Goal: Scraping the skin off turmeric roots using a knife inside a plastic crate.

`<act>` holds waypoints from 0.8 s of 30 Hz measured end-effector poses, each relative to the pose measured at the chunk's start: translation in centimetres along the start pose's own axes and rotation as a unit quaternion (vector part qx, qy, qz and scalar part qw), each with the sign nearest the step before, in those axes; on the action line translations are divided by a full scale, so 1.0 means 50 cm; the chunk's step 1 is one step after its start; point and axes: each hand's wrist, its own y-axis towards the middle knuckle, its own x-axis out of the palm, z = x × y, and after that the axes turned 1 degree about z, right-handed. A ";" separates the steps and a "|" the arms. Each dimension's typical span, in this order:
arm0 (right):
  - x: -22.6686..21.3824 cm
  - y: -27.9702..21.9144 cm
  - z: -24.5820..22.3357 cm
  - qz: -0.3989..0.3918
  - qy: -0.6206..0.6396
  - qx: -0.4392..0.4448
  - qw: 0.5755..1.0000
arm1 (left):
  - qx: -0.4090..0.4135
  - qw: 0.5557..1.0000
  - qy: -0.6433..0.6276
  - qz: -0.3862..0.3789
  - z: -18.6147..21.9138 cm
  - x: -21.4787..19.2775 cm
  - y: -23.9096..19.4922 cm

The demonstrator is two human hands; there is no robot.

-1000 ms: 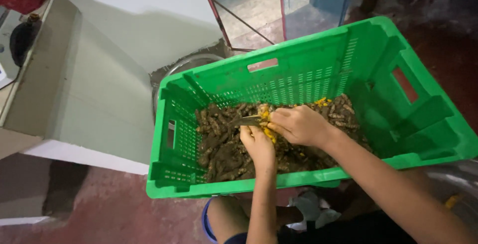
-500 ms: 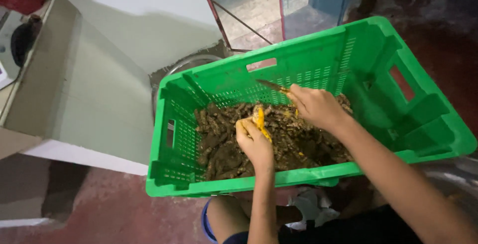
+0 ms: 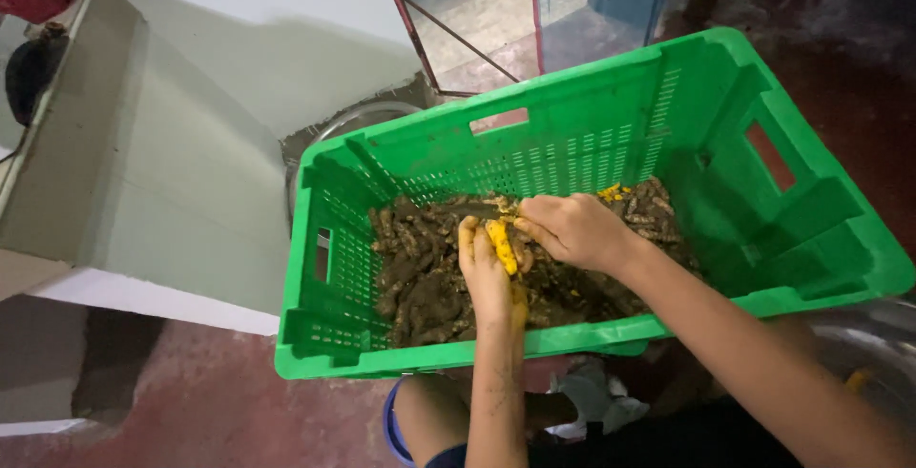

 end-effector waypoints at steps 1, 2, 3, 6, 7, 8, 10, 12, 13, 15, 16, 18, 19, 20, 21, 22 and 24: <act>0.000 -0.002 0.002 0.000 0.001 0.002 1.000 | -0.001 1.000 0.002 0.000 -0.005 -0.006 0.006; 0.001 -0.004 0.003 -0.001 0.007 -0.007 1.000 | 0.001 1.000 0.002 -0.007 -0.010 -0.014 0.011; 0.002 -0.007 0.004 -0.002 0.013 -0.015 1.000 | 0.003 1.000 0.002 -0.013 -0.014 -0.021 0.016; -0.002 0.005 -0.024 -0.007 0.008 -0.039 0.999 | 0.024 1.000 0.006 -0.011 0.030 0.024 -0.021; -0.012 0.011 -0.029 -0.007 0.009 -0.037 0.999 | 0.023 1.000 0.007 -0.010 0.022 0.017 -0.012; -0.021 0.016 -0.034 -0.010 -0.004 -0.047 0.999 | 0.016 1.000 0.001 -0.007 0.013 0.009 -0.003; -0.028 0.020 -0.038 -0.014 -0.017 -0.056 0.998 | 0.009 1.000 -0.005 -0.003 0.008 0.005 0.003; -0.024 0.016 -0.036 -0.012 -0.058 -0.066 0.996 | -0.015 0.999 -0.027 0.006 0.015 0.013 -0.003; -0.023 0.016 -0.036 -0.013 -0.058 -0.064 0.996 | -0.016 0.999 -0.027 0.007 0.002 0.000 0.007; -0.019 0.016 -0.038 -0.006 -0.101 -0.066 0.993 | -0.028 0.998 -0.046 -0.018 -0.023 -0.025 0.028; -0.020 0.018 -0.039 -0.005 -0.102 -0.066 0.993 | -0.029 0.998 -0.045 -0.019 -0.027 -0.029 0.034; -0.021 0.021 -0.044 -0.002 -0.117 -0.064 0.991 | -0.040 0.997 -0.056 -0.019 -0.035 -0.039 0.043; -0.014 0.017 -0.038 -0.002 -0.117 -0.063 0.991 | -0.041 0.997 -0.056 -0.019 -0.024 -0.032 0.034; -0.009 0.013 -0.033 0.010 -0.123 -0.029 0.992 | -0.040 0.998 -0.050 -0.023 -0.014 -0.026 0.025; -0.003 0.010 -0.027 0.023 -0.129 0.005 0.991 | -0.039 0.998 -0.043 -0.028 -0.004 -0.019 0.016; -0.018 0.013 -0.010 0.025 -0.131 0.005 0.991 | -0.038 0.998 -0.043 -0.030 0.014 0.001 -0.005; -0.043 0.020 0.021 0.002 -0.142 0.086 0.986 | -0.018 0.999 0.009 -0.025 0.053 0.036 -0.046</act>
